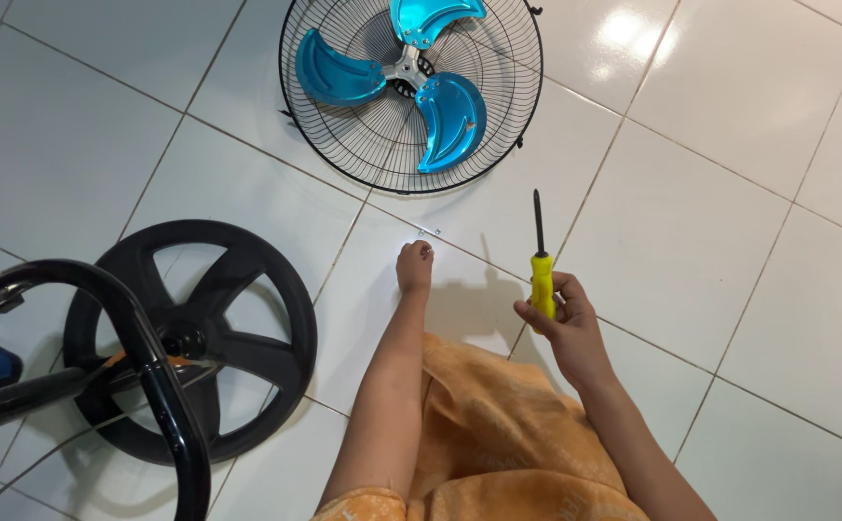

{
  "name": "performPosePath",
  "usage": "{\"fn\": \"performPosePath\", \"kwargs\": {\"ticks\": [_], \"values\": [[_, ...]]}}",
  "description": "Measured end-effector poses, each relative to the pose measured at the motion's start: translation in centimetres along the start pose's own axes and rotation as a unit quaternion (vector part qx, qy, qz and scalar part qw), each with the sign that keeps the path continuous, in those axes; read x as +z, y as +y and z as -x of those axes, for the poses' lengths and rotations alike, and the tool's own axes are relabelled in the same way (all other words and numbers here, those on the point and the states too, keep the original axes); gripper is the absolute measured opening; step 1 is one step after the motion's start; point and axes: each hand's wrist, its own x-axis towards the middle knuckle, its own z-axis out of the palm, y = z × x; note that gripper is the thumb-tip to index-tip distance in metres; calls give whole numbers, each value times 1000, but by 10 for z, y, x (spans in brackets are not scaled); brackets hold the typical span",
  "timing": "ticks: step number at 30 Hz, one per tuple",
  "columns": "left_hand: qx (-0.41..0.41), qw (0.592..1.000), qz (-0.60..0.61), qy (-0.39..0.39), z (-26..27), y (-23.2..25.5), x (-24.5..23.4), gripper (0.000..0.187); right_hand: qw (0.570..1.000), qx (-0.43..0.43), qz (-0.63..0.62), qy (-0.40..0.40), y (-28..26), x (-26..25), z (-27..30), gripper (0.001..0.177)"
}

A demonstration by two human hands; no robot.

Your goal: The person uses a yellow screwdriver to remove screws from the front grill of a black standing fan. They detach the grill and place it on the floor, then proceed to unscrew the central hub to remove the fan blades. The components are laid out on the floor as the disassembly progresses.

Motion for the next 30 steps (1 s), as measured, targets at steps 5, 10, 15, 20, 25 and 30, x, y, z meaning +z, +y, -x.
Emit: {"fn": "performPosePath", "kwargs": {"ticks": [5,10,15,20,25,30], "values": [[8,999,40,4,-3,-2,5,10,1000,4,-8,-23,-2,1,0,36],[-23,999,28,14,-10,0,8,12,999,5,-12,-36,-3,5,-3,36],[-26,997,78,10,-8,-1,1,19,999,11,-25,-46,-3,6,-6,36],[-5,990,128,56,1,5,-16,16,997,-4,-53,-56,0,8,-9,37],[-19,986,117,119,5,16,-41,17,998,-6,-46,-51,3,9,-12,38],[-56,975,168,131,2,24,-58,18,998,-12,-56,-35,2,6,-16,39]]}}
